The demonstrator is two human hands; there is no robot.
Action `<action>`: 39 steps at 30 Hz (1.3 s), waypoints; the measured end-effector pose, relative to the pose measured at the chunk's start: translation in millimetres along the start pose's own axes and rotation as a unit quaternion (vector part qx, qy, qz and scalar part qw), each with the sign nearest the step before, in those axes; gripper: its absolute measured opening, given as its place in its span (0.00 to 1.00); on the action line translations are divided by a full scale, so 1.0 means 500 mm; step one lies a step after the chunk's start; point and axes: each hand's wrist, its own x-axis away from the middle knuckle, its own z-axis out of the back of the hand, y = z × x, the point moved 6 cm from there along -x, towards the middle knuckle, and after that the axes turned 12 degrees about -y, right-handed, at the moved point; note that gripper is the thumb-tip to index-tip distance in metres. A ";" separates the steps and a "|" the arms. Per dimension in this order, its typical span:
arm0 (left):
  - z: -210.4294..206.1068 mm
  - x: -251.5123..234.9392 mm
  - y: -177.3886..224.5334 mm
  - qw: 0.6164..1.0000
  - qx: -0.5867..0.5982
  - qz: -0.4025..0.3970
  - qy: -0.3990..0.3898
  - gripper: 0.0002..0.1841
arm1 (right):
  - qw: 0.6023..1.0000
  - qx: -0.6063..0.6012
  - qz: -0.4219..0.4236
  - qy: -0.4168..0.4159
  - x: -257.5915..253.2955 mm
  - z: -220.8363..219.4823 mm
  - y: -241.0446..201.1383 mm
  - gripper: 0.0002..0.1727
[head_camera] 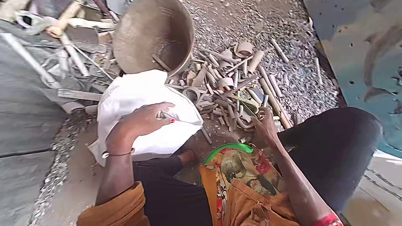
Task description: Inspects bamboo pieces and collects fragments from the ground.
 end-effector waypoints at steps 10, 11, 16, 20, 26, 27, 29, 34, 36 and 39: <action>-0.108 -0.124 0.076 0.980 -0.102 0.053 -0.162 0.29 | 0.984 0.046 -0.162 -0.058 -0.246 -0.060 0.122 0.29; -0.119 -0.129 0.082 0.975 -0.105 0.052 -0.187 0.29 | 0.983 0.064 -0.166 -0.045 -0.265 -0.062 0.129 0.32; -0.139 -0.125 0.105 0.970 -0.117 0.037 -0.209 0.29 | 0.980 0.169 -0.102 -0.007 -0.391 -0.079 0.157 0.45; -0.133 -0.138 0.107 0.967 -0.121 0.061 -0.217 0.29 | 0.958 0.214 -0.147 -0.120 -0.408 -0.098 0.164 0.34; -0.163 -0.158 0.108 0.957 -0.102 0.080 -0.258 0.31 | 0.972 0.143 -0.039 -0.181 -0.326 0.003 0.097 0.23; -0.172 -0.156 0.110 0.957 -0.103 0.076 -0.259 0.32 | 0.982 0.120 -0.034 -0.141 -0.310 0.043 0.073 0.23; -0.186 -0.153 0.113 0.958 -0.115 0.059 -0.257 0.31 | 0.993 0.084 0.000 -0.084 -0.277 0.120 0.012 0.23; -0.154 -0.114 0.111 0.992 -0.056 -0.058 -0.096 0.24 | 0.954 -0.134 0.243 -0.109 -0.118 0.190 -0.141 0.10; -0.119 -0.075 0.125 0.983 0.078 -0.162 0.026 0.31 | 0.900 -0.209 0.348 -0.162 -0.053 0.181 -0.190 0.13; -0.081 0.011 0.167 0.836 0.398 -0.364 0.102 0.41 | 0.845 -0.196 0.464 -0.182 0.042 0.143 -0.263 0.16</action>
